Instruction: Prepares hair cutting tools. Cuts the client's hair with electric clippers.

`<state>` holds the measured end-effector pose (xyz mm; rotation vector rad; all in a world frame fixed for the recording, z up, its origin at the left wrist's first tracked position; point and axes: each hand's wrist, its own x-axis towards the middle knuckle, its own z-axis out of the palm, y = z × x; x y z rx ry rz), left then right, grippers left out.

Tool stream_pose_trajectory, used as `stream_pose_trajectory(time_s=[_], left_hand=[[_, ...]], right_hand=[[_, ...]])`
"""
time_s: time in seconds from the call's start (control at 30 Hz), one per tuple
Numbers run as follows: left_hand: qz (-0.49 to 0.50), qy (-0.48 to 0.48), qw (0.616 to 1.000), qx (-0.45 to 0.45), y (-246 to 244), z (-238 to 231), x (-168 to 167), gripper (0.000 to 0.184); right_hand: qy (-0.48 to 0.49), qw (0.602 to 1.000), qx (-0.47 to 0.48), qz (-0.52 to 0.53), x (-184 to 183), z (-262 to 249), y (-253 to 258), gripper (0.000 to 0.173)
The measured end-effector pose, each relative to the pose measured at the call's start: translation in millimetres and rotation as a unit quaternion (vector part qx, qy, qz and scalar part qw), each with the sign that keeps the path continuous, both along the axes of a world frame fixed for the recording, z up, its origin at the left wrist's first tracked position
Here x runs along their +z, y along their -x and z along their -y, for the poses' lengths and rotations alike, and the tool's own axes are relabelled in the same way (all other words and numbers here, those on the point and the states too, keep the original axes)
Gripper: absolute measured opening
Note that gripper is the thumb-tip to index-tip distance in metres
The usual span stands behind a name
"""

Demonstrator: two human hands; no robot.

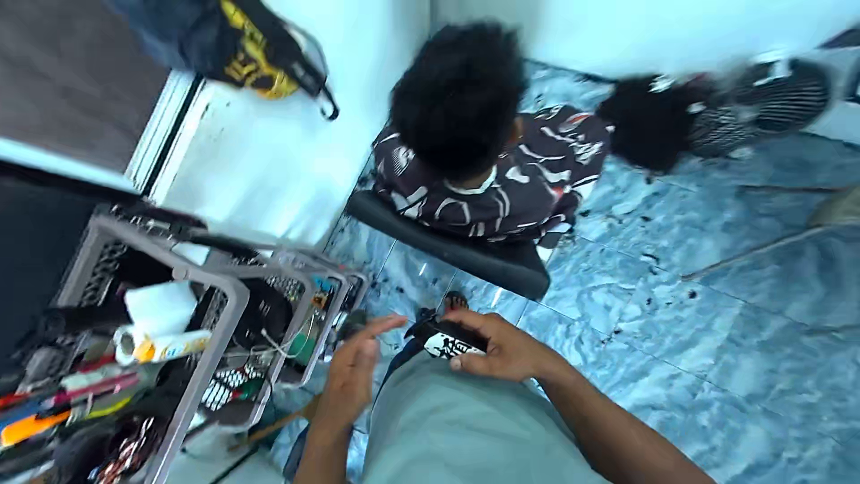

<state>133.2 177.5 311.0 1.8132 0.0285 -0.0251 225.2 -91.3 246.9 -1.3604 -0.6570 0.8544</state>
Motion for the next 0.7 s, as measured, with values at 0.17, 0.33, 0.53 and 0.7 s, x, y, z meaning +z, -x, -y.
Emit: stream_pose_trajectory(time_s=[0.17,0.33,0.53,0.7], left_hand=[[0.077,0.319,0.942,0.069,-31,-33,11,0.069],[-0.039,0.455,0.887,-0.071,-56,56,-11,0.084],[-0.276,0.177,0.903,0.276,-1,-16,-138,0.073],[-0.186,0.110,0.872,0.440,-2,-42,-117,0.066]], right_hand=[[0.260,0.959,-0.096,0.056,37,-1,14,0.080],[0.340,0.919,-0.133,0.149,50,4,30,0.072],[0.201,0.933,-0.295,0.044,45,53,2,0.072],[0.090,0.925,-0.358,-0.094,50,130,-66,0.070]])
